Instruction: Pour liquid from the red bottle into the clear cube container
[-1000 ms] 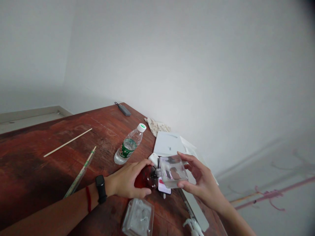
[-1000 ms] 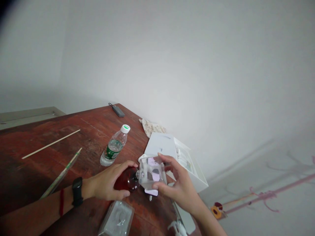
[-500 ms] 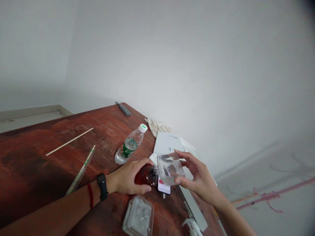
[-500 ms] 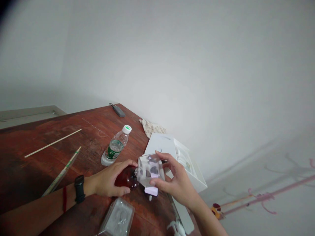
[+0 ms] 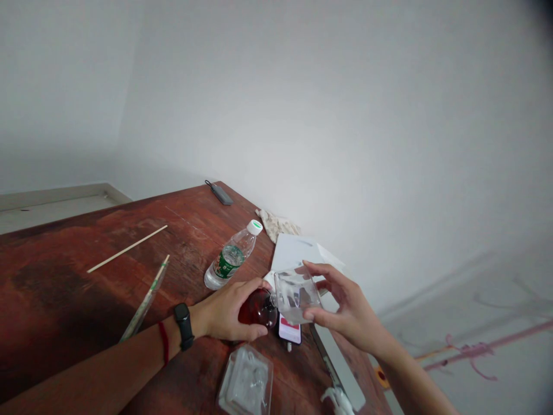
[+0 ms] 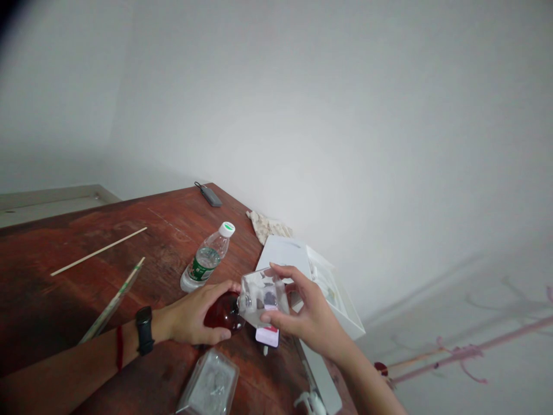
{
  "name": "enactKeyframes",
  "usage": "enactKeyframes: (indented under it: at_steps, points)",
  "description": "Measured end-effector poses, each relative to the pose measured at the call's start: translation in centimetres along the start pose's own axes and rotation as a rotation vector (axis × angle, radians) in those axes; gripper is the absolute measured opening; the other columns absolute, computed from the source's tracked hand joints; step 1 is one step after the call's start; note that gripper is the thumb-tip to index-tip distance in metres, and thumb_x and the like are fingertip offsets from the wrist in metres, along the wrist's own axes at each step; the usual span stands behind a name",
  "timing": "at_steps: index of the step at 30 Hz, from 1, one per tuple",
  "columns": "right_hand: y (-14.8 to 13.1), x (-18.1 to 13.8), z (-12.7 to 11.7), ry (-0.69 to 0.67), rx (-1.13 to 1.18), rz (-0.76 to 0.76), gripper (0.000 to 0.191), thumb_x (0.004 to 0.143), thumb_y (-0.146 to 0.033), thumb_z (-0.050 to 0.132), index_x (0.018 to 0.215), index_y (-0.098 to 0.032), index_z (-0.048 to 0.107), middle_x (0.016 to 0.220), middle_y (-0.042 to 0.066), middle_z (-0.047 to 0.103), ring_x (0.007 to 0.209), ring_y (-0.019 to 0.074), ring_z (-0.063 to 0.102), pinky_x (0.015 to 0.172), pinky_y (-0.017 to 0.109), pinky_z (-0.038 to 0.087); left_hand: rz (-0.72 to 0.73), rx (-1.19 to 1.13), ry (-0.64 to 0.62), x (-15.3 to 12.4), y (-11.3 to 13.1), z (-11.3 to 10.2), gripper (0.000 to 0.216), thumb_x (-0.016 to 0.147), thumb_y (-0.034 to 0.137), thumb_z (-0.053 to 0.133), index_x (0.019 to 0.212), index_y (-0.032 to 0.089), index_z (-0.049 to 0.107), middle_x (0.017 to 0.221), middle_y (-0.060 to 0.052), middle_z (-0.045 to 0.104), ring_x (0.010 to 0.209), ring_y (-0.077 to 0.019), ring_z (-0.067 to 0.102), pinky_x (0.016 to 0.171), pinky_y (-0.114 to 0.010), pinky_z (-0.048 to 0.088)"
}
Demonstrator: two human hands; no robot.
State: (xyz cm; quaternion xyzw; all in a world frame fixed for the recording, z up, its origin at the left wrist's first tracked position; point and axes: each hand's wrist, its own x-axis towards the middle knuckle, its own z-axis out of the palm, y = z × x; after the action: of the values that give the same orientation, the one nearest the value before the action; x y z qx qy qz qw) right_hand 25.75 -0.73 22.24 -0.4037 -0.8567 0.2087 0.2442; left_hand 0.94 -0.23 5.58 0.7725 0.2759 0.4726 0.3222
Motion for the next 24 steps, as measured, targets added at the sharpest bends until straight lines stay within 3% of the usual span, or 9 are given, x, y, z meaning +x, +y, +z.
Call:
enactKeyframes:
  at_steps: [9, 16, 24]
  points:
    - [-0.5, 0.5, -0.1, -0.019, -0.025, 0.020, 0.070, 0.080, -0.054, 0.094, 0.139, -0.028, 0.067, 0.136, 0.013, 0.074, 0.116, 0.0330, 0.073, 0.089, 0.045, 0.063, 0.006, -0.026, 0.002, 0.1, -0.2, 0.0, 0.070, 0.078, 0.041, 0.085, 0.138, 0.022, 0.056, 0.134, -0.013, 0.074, 0.123, -0.0371, 0.070, 0.109, -0.047, 0.052]
    - [-1.1, 1.1, 0.1, -0.031, -0.063, -0.007, 0.065, 0.080, -0.053, 0.093, 0.136, -0.028, 0.069, 0.135, 0.012, 0.076, 0.117, 0.0328, 0.074, 0.090, 0.045, 0.063, 0.062, -0.105, 0.016, 0.4, -0.8, 0.2, 0.068, 0.087, 0.044, 0.077, 0.146, 0.020, 0.052, 0.147, -0.015, 0.069, 0.135, -0.0345, 0.065, 0.117, -0.045, 0.048]
    - [-1.9, 2.0, 0.0, -0.047, -0.136, -0.024, 0.065, 0.079, -0.054, 0.092, 0.134, -0.027, 0.071, 0.133, 0.013, 0.078, 0.120, 0.0348, 0.074, 0.095, 0.049, 0.061, 0.052, -0.128, 0.033, 0.4, -1.2, 0.4, 0.068, 0.088, 0.041, 0.078, 0.147, 0.020, 0.053, 0.143, -0.013, 0.071, 0.130, -0.0330, 0.068, 0.113, -0.044, 0.051]
